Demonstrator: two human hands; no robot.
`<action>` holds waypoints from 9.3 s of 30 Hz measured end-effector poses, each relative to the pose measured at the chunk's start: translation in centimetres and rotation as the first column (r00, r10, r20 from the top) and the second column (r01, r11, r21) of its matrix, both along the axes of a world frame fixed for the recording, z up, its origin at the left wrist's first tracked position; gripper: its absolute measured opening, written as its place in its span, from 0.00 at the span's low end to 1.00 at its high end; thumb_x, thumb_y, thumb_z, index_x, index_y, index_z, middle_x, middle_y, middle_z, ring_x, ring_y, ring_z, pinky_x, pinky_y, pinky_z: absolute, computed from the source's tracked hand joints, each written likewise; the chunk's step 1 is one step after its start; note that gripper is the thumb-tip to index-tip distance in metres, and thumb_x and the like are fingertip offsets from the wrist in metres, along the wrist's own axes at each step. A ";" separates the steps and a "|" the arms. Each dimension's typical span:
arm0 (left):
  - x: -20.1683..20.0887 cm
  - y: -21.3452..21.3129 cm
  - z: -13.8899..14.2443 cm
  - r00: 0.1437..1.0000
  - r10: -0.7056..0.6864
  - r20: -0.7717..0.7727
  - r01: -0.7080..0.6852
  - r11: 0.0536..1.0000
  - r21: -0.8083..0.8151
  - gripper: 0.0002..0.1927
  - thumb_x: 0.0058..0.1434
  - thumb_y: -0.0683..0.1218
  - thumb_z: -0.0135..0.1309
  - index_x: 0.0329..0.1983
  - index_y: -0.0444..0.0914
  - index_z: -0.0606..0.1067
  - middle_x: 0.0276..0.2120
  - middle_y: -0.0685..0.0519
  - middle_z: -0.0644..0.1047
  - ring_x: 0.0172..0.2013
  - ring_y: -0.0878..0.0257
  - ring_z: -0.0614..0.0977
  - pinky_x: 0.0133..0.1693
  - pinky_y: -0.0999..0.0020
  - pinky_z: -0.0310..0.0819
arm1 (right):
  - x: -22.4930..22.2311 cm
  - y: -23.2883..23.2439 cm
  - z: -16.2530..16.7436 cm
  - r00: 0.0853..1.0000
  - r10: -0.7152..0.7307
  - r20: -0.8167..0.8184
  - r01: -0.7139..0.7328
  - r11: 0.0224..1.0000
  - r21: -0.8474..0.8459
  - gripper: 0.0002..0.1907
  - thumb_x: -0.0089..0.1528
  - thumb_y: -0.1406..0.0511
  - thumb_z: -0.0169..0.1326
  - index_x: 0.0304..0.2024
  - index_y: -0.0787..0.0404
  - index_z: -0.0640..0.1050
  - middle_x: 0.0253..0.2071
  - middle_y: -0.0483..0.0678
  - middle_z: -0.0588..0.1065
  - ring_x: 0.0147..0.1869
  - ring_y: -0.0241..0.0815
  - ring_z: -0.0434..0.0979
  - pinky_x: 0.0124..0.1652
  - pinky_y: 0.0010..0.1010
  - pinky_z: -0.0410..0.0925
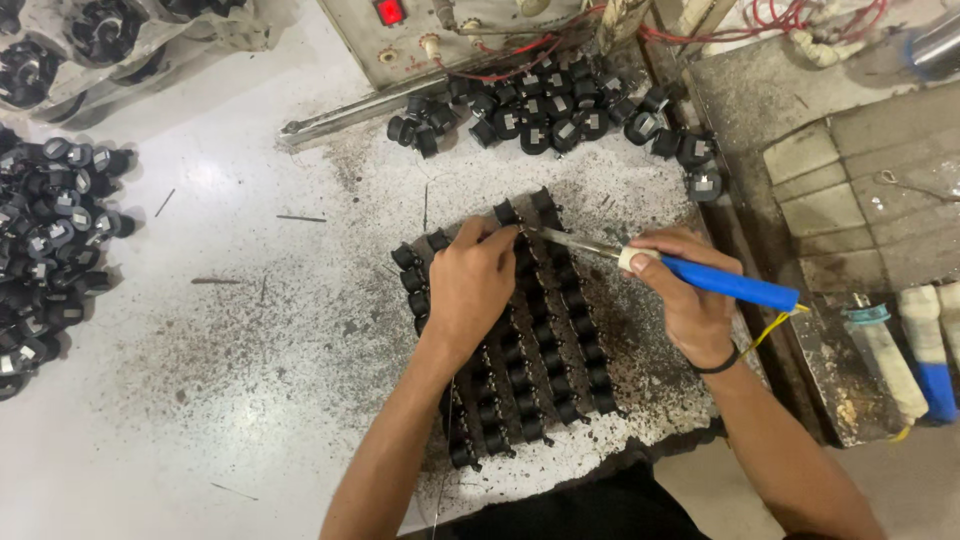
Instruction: The person solders small black electronic components arranged in a grid on a workbench, holding each component steady with one hand while applying a heated soldering iron with the other, working through the rows one component at a time. Near the end, the person places finished components into a tray beside a testing machine.
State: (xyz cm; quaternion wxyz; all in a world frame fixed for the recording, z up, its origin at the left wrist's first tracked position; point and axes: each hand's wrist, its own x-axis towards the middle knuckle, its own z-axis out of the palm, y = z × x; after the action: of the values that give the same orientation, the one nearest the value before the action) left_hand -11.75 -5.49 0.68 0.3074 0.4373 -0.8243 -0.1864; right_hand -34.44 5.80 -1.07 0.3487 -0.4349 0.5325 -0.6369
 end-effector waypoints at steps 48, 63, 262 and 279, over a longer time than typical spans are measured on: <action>0.4 2.4 1.2 1.000 0.017 0.016 -0.017 1.000 0.015 0.06 0.60 0.40 0.57 0.39 0.37 0.81 0.38 0.45 0.77 0.25 0.45 0.82 0.26 0.53 0.78 | -0.4 2.5 0.7 0.981 0.006 -0.196 -0.014 0.999 -0.040 0.09 0.64 0.72 0.59 0.45 0.73 0.80 0.44 0.59 0.79 0.43 0.45 0.81 0.44 0.29 0.75; 0.2 2.2 -0.5 0.999 0.026 -0.018 -0.025 0.999 0.047 0.05 0.62 0.41 0.57 0.39 0.39 0.82 0.36 0.49 0.78 0.28 0.48 0.83 0.29 0.55 0.79 | 0.0 1.6 0.3 0.993 0.053 0.103 -0.047 0.997 -0.059 0.08 0.65 0.74 0.57 0.45 0.75 0.80 0.45 0.58 0.77 0.43 0.46 0.80 0.44 0.33 0.76; 1.2 8.3 1.6 0.993 -0.107 0.054 0.100 0.988 0.121 0.05 0.55 0.38 0.56 0.34 0.34 0.78 0.31 0.45 0.76 0.23 0.48 0.81 0.24 0.57 0.77 | 0.5 9.7 2.0 0.991 0.039 -0.130 -0.049 0.996 -0.078 0.10 0.61 0.71 0.59 0.42 0.75 0.78 0.39 0.61 0.78 0.36 0.46 0.81 0.35 0.31 0.76; 1.7 12.6 0.5 0.993 -0.118 0.026 0.116 0.991 0.071 0.10 0.56 0.36 0.55 0.40 0.34 0.80 0.36 0.48 0.74 0.30 0.54 0.83 0.27 0.62 0.78 | 0.7 13.2 0.5 1.000 -0.021 0.002 0.021 0.998 0.061 0.10 0.61 0.73 0.54 0.43 0.76 0.78 0.41 0.64 0.76 0.38 0.47 0.79 0.39 0.31 0.75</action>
State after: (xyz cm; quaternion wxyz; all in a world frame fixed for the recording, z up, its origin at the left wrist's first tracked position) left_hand -10.02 7.07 1.21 0.2680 0.4016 -0.8460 -0.2261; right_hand -33.75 19.00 -0.58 0.3556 -0.4176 0.5561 -0.6245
